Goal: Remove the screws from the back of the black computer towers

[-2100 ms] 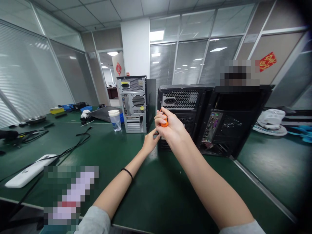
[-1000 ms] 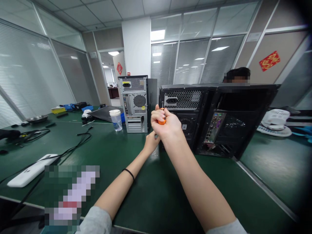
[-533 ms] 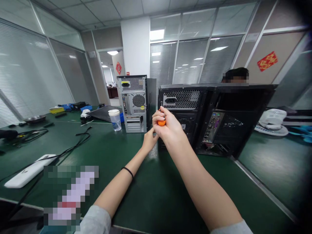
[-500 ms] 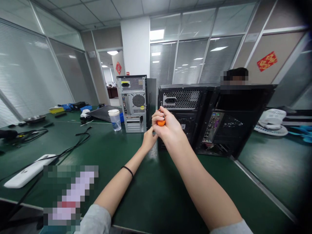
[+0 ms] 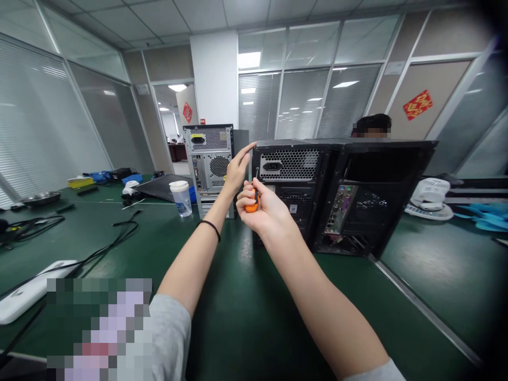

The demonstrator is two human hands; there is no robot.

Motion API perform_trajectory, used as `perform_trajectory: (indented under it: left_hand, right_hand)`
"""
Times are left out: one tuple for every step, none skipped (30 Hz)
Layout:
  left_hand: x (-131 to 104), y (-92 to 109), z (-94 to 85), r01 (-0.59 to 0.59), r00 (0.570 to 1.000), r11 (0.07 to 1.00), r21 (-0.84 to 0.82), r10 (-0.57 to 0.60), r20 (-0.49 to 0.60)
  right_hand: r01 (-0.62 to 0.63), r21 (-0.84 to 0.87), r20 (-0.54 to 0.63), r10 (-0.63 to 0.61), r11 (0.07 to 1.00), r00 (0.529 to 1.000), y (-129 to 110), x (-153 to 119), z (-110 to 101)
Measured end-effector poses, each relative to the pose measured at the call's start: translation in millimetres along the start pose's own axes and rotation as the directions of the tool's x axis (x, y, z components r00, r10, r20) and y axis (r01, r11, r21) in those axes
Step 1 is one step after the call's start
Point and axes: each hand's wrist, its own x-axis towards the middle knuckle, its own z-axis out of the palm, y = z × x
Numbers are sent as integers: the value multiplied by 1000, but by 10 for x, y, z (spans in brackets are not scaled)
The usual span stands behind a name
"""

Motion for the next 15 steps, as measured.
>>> perform_trajectory:
  left_hand:
    - [62, 3, 11, 3, 1000, 1000, -21, -3, 15]
    - [114, 3, 28, 13, 999, 999, -41, -12, 32]
    - [155, -1, 47, 24, 999, 998, -61, -21, 50]
    - [185, -8, 68, 36, 997, 996, -87, -31, 65]
    - [205, -19, 88, 49, 996, 992, -119, -40, 76]
    - [216, -33, 106, 60, 995, 986, -156, -48, 83]
    - [220, -49, 122, 72, 995, 979, -193, -56, 84]
    - [219, -66, 134, 81, 995, 970, -227, -64, 81]
    - [214, -82, 143, 88, 995, 963, -255, -70, 77]
    - [209, -95, 149, 91, 995, 957, -277, -73, 73]
    - [203, -103, 152, 93, 995, 951, -296, -75, 72]
    - [198, -107, 154, 97, 994, 943, -318, -77, 72]
    - [194, -105, 154, 101, 994, 933, -344, -81, 74]
    - [191, -98, 153, 110, 993, 920, -375, -87, 77]
    - [189, -88, 151, 131, 991, 902, -411, -107, 80]
  right_hand:
    - [-1, 7, 6, 1, 1000, 1000, -2, 3, 0]
    - [-1, 14, 11, 1, 1000, 1000, -3, 6, 1]
    - [0, 20, 13, 0, 1000, 1000, -4, 9, 5]
    - [2, 25, 14, -2, 1000, 1000, -5, 10, 10]
    - [3, 30, 11, -4, 1000, 1000, -6, 10, 14]
    - [5, 37, 11, -5, 999, 1000, -7, 8, 19]
    - [4, 45, 13, -5, 999, 1000, -7, 5, 21]
    - [2, 53, 18, -3, 999, 1000, -6, 2, 22]
    - [-1, 64, 26, 0, 998, 1000, -6, -1, 21]
    - [-4, 75, 35, 2, 997, 999, -5, -3, 17]
    - [-8, 88, 43, 4, 996, 999, -4, -4, 13]
    - [-9, 101, 50, 4, 995, 999, -2, -4, 9]
    - [-7, 116, 55, 0, 993, 998, 1, -2, 6]
    - [-2, 132, 61, -6, 991, 998, 4, 2, 4]
    - [6, 148, 68, -16, 989, 998, 8, 5, 3]
